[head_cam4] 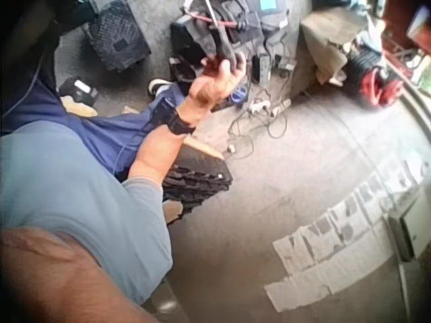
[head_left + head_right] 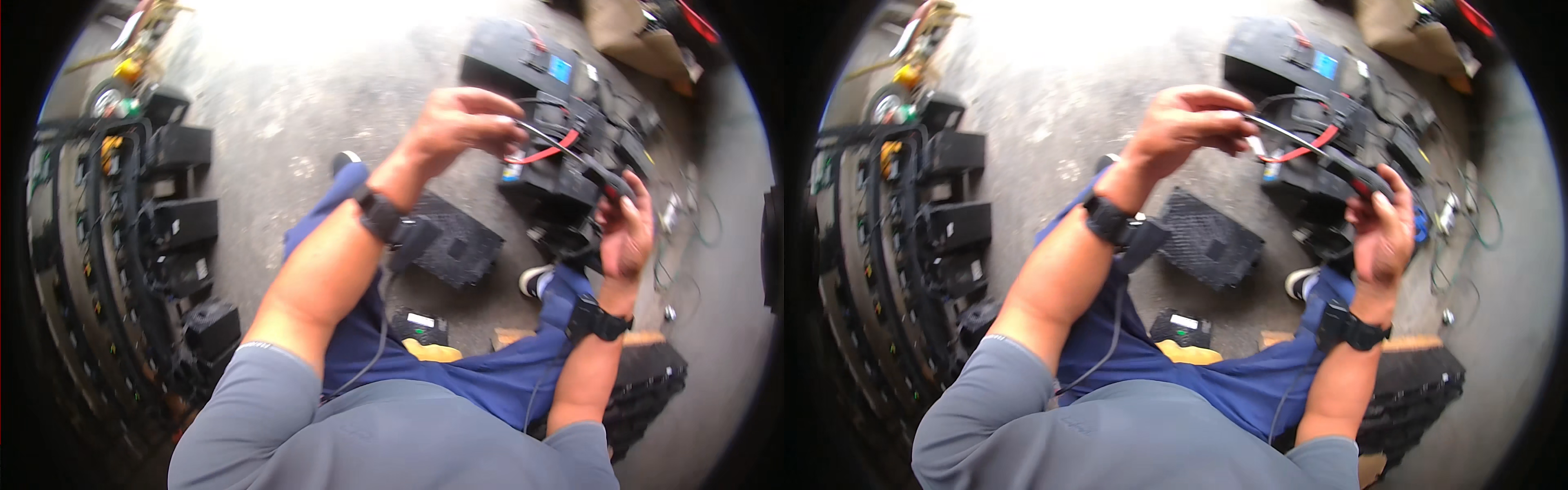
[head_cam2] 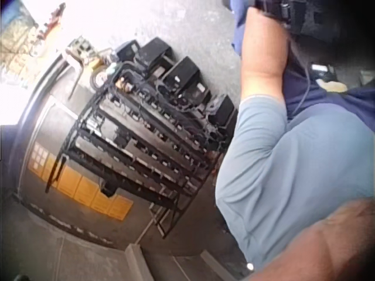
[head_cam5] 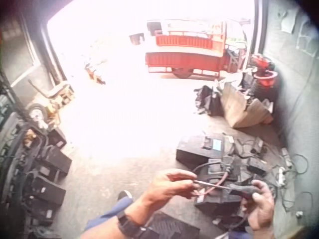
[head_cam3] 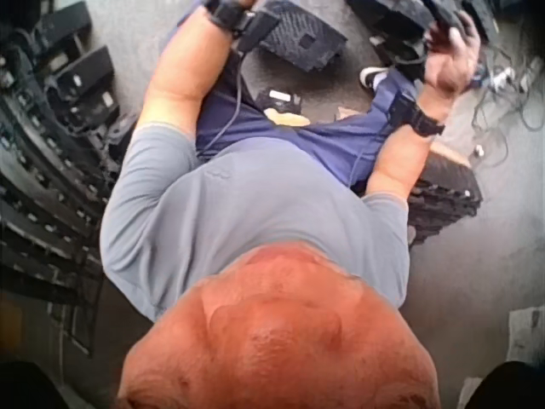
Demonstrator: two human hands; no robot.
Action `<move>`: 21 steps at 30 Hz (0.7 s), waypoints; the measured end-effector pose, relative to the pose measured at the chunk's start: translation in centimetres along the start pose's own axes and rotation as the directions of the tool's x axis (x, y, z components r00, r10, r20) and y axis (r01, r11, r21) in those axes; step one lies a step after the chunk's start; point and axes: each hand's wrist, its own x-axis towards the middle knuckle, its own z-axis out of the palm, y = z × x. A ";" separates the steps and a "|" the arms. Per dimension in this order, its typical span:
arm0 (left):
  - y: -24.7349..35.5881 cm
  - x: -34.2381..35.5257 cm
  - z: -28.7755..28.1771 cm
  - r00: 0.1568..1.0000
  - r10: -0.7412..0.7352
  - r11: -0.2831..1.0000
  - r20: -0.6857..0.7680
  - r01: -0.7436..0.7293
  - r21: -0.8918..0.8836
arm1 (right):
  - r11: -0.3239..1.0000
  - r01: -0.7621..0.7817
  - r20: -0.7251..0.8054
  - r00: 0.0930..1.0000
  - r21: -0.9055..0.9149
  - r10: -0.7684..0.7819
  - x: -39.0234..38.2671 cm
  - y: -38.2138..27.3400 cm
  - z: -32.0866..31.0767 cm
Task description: The person is using a screwdriver to open or secure a small electronic battery enclosure and inspecting internal wires.
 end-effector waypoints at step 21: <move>-1.0 0.7 -0.3 1.000 0.014 0.994 -0.005 -0.014 0.105 | 0.996 0.081 -0.008 0.997 0.038 -0.081 -0.2 -0.3 1.5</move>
